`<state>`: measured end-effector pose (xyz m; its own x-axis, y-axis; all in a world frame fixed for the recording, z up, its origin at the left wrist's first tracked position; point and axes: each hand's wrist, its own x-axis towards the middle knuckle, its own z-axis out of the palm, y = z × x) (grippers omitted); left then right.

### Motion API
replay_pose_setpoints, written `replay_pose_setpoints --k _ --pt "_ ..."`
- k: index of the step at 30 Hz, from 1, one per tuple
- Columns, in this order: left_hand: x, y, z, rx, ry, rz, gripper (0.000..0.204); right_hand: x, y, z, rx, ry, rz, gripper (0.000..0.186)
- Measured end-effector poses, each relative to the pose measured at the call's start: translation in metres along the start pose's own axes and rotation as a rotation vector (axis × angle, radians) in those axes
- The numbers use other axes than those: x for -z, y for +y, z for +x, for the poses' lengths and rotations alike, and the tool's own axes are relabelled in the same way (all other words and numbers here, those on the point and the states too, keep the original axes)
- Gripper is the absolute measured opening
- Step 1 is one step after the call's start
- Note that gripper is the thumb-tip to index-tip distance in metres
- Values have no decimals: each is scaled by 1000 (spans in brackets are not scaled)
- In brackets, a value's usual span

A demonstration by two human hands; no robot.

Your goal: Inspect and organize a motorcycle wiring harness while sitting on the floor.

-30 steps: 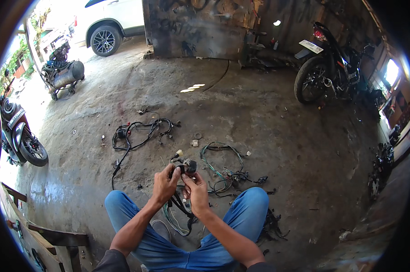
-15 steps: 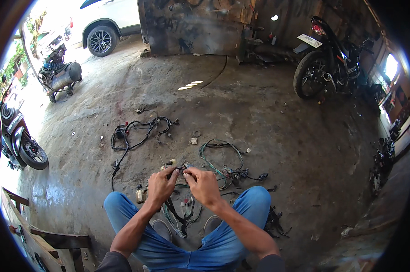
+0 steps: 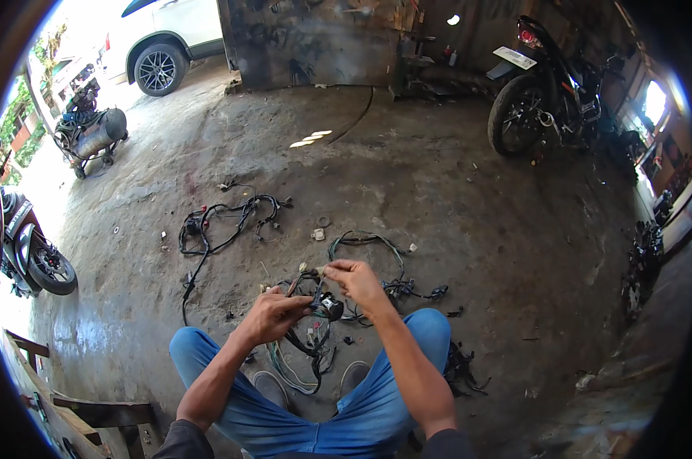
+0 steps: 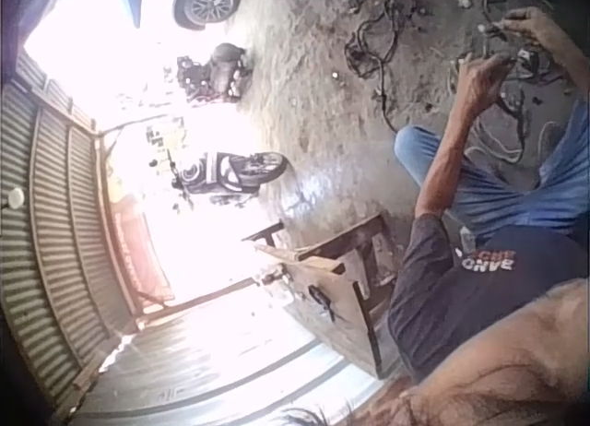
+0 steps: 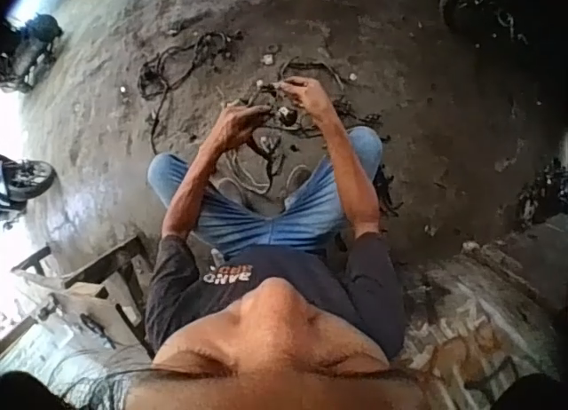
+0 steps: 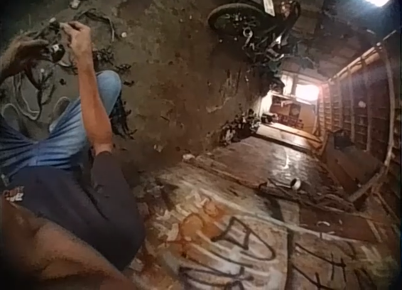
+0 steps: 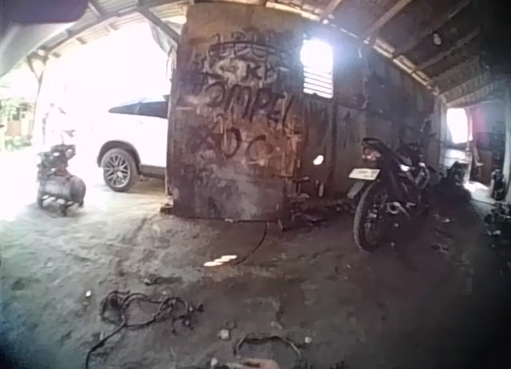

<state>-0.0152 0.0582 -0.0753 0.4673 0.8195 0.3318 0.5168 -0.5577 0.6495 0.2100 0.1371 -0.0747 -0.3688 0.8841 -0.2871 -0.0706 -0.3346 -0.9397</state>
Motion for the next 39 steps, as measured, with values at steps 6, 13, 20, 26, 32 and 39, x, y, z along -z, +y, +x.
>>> replay_pose_setpoints --k 6,13,20,26,32,39 --pt "1 4 2 530 648 -494 25 -41 43 -24 118 35 -204 23" --pt "2 -20 -9 664 496 -288 26 -61 -2 -60 355 -80 -442 23" --pt "-8 -2 -8 219 38 101 26 -14 9 -14 277 188 -74 19" --pt "3 5 -2 35 -178 1 30 -5 17 -9 70 144 617 15" --pt "-2 16 -8 412 321 -544 29 -32 22 -16 7 71 598 14" --pt "-24 -7 -5 577 597 -542 32 -65 54 -27 -123 -50 218 19"
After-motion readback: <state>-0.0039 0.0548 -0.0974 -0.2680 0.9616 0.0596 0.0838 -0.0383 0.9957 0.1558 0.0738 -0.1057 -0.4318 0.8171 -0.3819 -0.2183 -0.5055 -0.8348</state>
